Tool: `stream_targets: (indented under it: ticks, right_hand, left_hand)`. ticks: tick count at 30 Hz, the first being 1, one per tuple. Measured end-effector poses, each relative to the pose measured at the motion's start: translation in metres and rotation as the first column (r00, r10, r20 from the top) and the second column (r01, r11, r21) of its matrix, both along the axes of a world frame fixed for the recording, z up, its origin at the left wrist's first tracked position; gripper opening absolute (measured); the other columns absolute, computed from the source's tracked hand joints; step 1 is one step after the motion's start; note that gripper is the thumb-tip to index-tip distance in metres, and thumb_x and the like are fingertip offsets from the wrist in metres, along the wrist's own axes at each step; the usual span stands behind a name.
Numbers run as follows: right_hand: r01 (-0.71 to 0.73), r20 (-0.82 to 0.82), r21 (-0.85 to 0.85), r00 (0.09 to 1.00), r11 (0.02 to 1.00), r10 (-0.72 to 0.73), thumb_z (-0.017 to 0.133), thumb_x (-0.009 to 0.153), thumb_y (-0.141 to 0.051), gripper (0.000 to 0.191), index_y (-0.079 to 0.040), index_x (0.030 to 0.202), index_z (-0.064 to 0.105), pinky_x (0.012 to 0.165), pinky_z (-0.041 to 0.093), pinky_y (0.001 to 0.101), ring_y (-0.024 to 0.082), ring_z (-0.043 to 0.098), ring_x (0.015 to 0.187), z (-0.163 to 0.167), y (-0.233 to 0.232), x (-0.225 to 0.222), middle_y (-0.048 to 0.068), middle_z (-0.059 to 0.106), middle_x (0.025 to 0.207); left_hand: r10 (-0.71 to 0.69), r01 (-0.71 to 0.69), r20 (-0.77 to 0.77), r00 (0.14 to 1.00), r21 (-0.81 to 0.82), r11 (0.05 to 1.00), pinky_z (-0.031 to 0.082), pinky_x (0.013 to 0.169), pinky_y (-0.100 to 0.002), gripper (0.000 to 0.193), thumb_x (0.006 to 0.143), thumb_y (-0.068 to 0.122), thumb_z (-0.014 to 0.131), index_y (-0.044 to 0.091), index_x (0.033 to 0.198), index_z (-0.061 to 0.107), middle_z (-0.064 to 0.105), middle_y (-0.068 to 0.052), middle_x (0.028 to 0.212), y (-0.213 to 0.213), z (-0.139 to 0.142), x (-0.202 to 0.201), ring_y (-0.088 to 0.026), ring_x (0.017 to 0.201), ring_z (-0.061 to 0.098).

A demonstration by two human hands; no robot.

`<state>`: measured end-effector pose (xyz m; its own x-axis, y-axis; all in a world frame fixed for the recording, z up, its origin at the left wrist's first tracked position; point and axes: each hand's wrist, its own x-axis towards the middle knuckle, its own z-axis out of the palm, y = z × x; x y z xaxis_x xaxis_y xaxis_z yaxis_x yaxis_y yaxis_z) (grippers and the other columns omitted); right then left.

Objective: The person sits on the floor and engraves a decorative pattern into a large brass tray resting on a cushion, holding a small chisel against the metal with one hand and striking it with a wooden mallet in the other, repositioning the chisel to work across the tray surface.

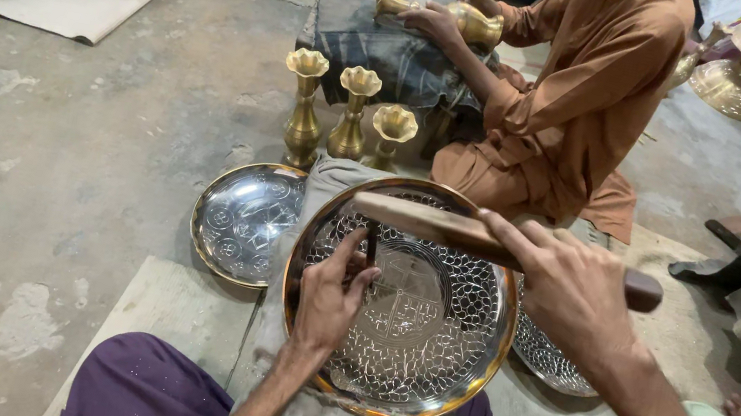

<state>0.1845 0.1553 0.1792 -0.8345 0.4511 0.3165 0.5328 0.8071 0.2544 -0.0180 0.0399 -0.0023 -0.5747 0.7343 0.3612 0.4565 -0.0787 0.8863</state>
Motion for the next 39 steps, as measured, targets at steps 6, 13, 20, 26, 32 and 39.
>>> stream_targets:
  ticks: [6, 13, 20, 26, 32, 39]
  right_hand:
    - [0.252, -0.067, -0.329, 0.955, 0.910, -0.289, 0.063, 0.076, -0.010, 0.078, -0.036, 0.148, 0.052, 0.076, 0.061, 0.0422, 0.025, 0.075, 0.084, -0.052, 0.005, 0.063, 0.000, 0.073, 0.112]
    - [-0.208, -0.533, -0.833, 0.552, 0.513, -0.641, 0.079, 0.073, 0.004, 0.054, 0.000, 0.125, 0.064, 0.068, 0.057, 0.0367, 0.023, 0.071, 0.078, -0.237, -0.007, 0.208, 0.013, 0.074, 0.093]
    - [0.113, -0.193, -0.965, 0.307, 0.237, -0.932, 0.078, 0.073, 0.003, 0.053, 0.001, 0.123, 0.063, 0.057, 0.057, 0.0399, 0.026, 0.071, 0.067, -0.256, -0.005, 0.268, 0.015, 0.073, 0.086]
    - [0.211, -0.284, -0.918, 0.240, 0.335, -0.928, 0.079, 0.074, 0.002, 0.051, 0.002, 0.122, 0.062, 0.054, 0.056, 0.0396, 0.026, 0.069, 0.063, -0.183, 0.035, 0.277, 0.016, 0.072, 0.082]
    - [0.234, -0.320, -0.898, 0.237, 0.374, -0.917, 0.079, 0.075, 0.001, 0.049, 0.003, 0.121, 0.061, 0.051, 0.054, 0.0393, 0.026, 0.068, 0.060, -0.162, 0.055, 0.284, 0.017, 0.070, 0.079]
    - [0.115, -0.308, -0.929, 0.289, 0.352, -0.906, 0.080, 0.076, 0.000, 0.048, 0.005, 0.119, 0.060, 0.047, 0.052, 0.0390, 0.026, 0.066, 0.056, -0.219, 0.038, 0.277, 0.018, 0.068, 0.074]
  left_hand:
    - [0.149, -0.155, 0.087, 0.985, 0.068, 0.986, 0.070, 0.056, -0.032, 0.039, 0.097, 0.012, 0.068, 0.014, 0.134, 0.058, 0.079, -0.009, 0.105, -0.048, 0.004, -0.015, -0.020, 0.075, 0.078]
    - [0.436, -0.428, 0.057, 0.898, -0.109, 0.897, 0.066, 0.083, -0.037, 0.051, 0.080, 0.005, 0.079, 0.011, 0.129, 0.065, 0.081, -0.012, 0.100, -0.222, -0.042, -0.063, -0.020, 0.093, 0.079]
    - [0.773, -0.698, -0.066, 0.631, -0.481, 0.529, 0.065, 0.084, -0.037, 0.053, 0.081, 0.002, 0.078, 0.007, 0.131, 0.063, 0.079, -0.014, 0.099, -0.329, -0.070, -0.116, -0.021, 0.093, 0.078]
    - [0.840, -0.776, -0.062, 0.539, -0.423, 0.467, 0.064, 0.084, -0.038, 0.054, 0.081, 0.000, 0.077, 0.003, 0.133, 0.061, 0.078, -0.016, 0.098, -0.346, -0.062, -0.112, -0.023, 0.092, 0.077]
    - [0.833, -0.823, -0.007, 0.553, -0.156, 0.546, 0.064, 0.085, -0.038, 0.056, 0.082, -0.002, 0.076, -0.001, 0.135, 0.059, 0.076, -0.018, 0.098, -0.357, -0.040, -0.116, -0.024, 0.091, 0.076]
    - [0.693, -0.692, 0.040, 0.720, 0.118, 0.712, 0.063, 0.085, -0.038, 0.058, 0.082, -0.005, 0.075, -0.005, 0.137, 0.056, 0.074, -0.020, 0.097, -0.352, -0.004, -0.098, -0.026, 0.091, 0.074]
